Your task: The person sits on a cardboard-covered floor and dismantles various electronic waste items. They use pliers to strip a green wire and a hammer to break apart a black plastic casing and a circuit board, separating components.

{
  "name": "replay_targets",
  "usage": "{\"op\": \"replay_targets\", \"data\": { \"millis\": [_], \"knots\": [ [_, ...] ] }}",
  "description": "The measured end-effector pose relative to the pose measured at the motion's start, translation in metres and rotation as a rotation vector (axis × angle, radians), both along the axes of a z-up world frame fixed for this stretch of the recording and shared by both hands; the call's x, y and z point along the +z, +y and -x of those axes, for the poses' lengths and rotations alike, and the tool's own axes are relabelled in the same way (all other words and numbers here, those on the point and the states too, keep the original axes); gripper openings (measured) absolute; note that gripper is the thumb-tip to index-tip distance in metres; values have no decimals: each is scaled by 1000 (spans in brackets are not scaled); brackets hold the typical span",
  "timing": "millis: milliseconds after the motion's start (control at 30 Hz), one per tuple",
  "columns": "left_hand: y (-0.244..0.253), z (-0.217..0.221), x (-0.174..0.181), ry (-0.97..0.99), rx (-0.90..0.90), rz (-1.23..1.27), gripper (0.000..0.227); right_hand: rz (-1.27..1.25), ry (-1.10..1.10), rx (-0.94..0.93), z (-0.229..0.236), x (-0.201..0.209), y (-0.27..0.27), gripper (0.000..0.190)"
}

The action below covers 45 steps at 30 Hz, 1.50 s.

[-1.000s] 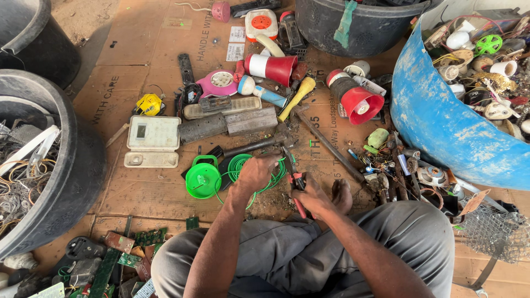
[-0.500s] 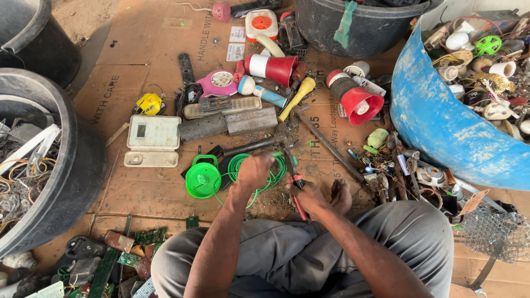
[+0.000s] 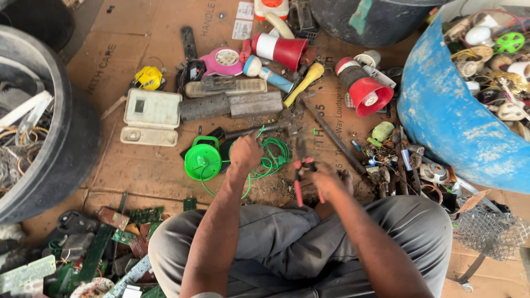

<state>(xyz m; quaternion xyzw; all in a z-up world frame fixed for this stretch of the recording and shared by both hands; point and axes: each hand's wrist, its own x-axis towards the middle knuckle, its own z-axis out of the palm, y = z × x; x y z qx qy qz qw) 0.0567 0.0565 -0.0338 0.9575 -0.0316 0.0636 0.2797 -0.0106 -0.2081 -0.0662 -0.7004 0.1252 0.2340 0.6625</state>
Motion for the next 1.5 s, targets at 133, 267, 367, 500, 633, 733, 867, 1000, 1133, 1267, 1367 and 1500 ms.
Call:
{"op": "replay_targets", "data": {
  "millis": [133,267,367,500,633,733,867,1000,1133,1267,1367,1500],
  "knots": [
    [1,-2,6,6,-8,32,26,52,-50,-18,-6,14,-14,26],
    [-2,0,19,28,42,46,26,452,-137,-50,-24,24,1,17],
    [-2,2,30,33,68,54,26,690,-96,-92,-24,21,8,18],
    [-1,0,29,48,73,51,26,1213,-1030,240,-46,-31,31,20],
    [-1,-5,14,36,19,48,26,1294,-626,549,-71,-76,86,24],
    [5,-6,9,91,7,15,27,1222,-401,535,-72,-86,95,23],
    [5,-9,19,59,61,6,31,1176,-573,327,-54,-59,74,21],
    [1,-11,23,52,88,44,30,1522,-771,128,-57,16,-28,16],
    [-8,-17,19,-10,65,105,32,1432,-1354,-547,-60,163,-144,20],
    [-5,-17,21,-64,-71,104,36,1514,-1381,-482,-42,199,-129,18],
    [35,-27,22,-89,78,80,40,1342,-1244,-93,-20,140,-68,15],
    [170,-41,-11,-407,302,109,39,1014,-833,594,-1,86,-19,23]
  ]
}}
